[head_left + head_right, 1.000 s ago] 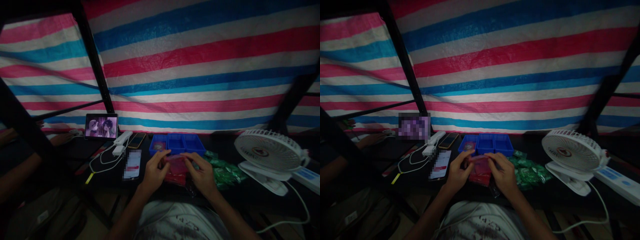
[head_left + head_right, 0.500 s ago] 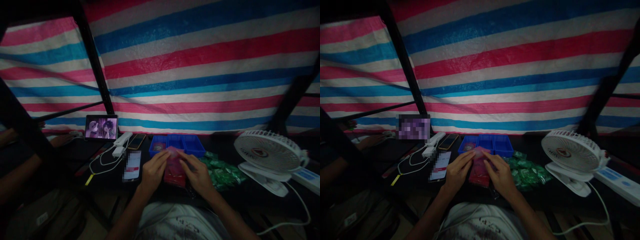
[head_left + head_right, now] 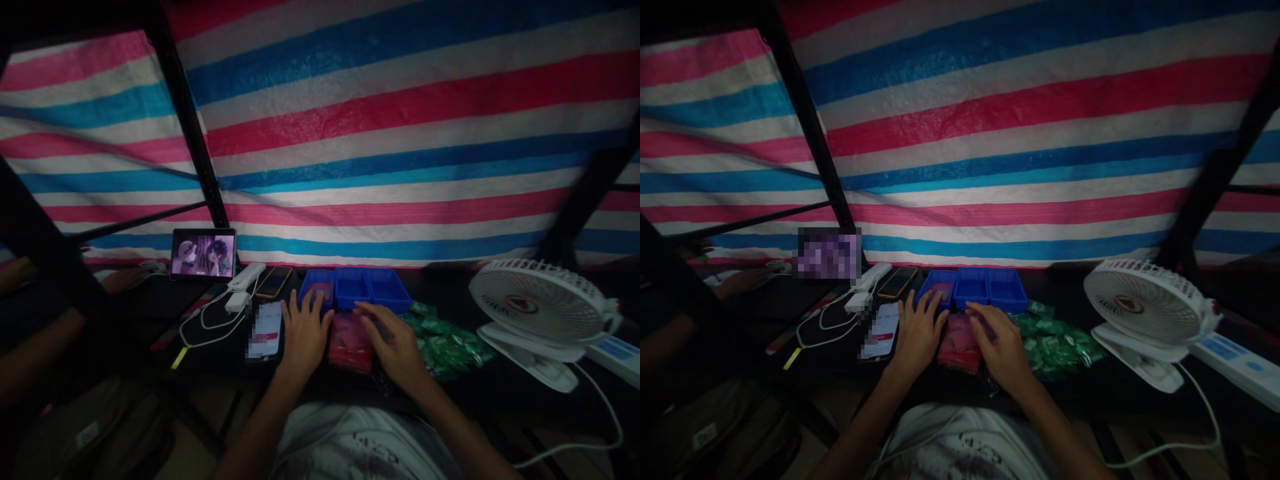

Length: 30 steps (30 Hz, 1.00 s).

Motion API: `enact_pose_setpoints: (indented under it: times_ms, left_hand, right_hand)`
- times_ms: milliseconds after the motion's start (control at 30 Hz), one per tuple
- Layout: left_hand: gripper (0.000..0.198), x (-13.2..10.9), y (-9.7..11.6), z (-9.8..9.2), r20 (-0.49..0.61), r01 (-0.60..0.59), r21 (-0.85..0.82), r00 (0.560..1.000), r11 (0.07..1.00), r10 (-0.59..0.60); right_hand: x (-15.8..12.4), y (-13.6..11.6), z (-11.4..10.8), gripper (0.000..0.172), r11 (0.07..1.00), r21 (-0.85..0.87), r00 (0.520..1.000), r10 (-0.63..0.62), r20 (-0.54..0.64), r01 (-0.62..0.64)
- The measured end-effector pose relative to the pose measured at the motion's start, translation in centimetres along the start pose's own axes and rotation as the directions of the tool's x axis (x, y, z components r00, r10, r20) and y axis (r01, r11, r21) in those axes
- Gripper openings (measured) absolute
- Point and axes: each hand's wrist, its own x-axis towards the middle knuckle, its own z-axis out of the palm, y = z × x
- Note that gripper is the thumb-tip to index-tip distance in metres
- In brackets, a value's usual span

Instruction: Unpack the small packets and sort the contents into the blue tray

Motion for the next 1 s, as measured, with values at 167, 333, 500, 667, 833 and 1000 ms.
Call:
enact_pose_setpoints:
  times_ms: [167, 333, 500, 667, 833, 1000]
  left_hand:
    - [0.033, 0.4, 0.3, -0.9, 0.026, -0.098, -0.055, 0.995, 0.994, 0.099]
    - [0.027, 0.4, 0.5, -0.8, 0.039, -0.087, -0.076, 0.995, 0.993, 0.091]
    - [0.03, 0.4, 0.3, -1.0, -0.055, -0.061, -0.175, 0.997, 0.983, 0.052]
    - [0.028, 0.2, 0.0, -1.7, -0.113, -0.093, -0.375, 0.992, 0.923, 0.054]
    - [0.026, 0.0, 0.5, -2.2, -0.026, -0.104, -0.48, 0.994, 0.871, 0.105]
    - [0.03, -0.3, 0.8, -2.6, 0.061, -0.087, -0.568, 0.987, 0.819, 0.148]
  right_hand:
    - [0.1, -0.2, 0.0, 0.025, 0.999, -0.033, 1.0, -0.018, 0.024, 0.018]
    - [0.0, -0.6, 0.0, 0.023, 0.989, -0.133, 0.992, -0.056, 0.109, 0.071]
    - [-0.1, -1.0, 0.1, 0.038, 0.967, -0.213, 0.964, -0.08, 0.254, 0.137]
    - [-0.1, -1.1, 0.2, 0.031, 0.979, -0.16, 0.948, -0.074, 0.31, 0.129]
    - [-0.1, -0.8, 0.2, 0.022, 0.99, -0.074, 0.962, -0.099, 0.255, 0.121]
    - [0.1, -1.0, -0.2, 0.025, 0.984, -0.073, 0.977, -0.149, 0.154, 0.162]
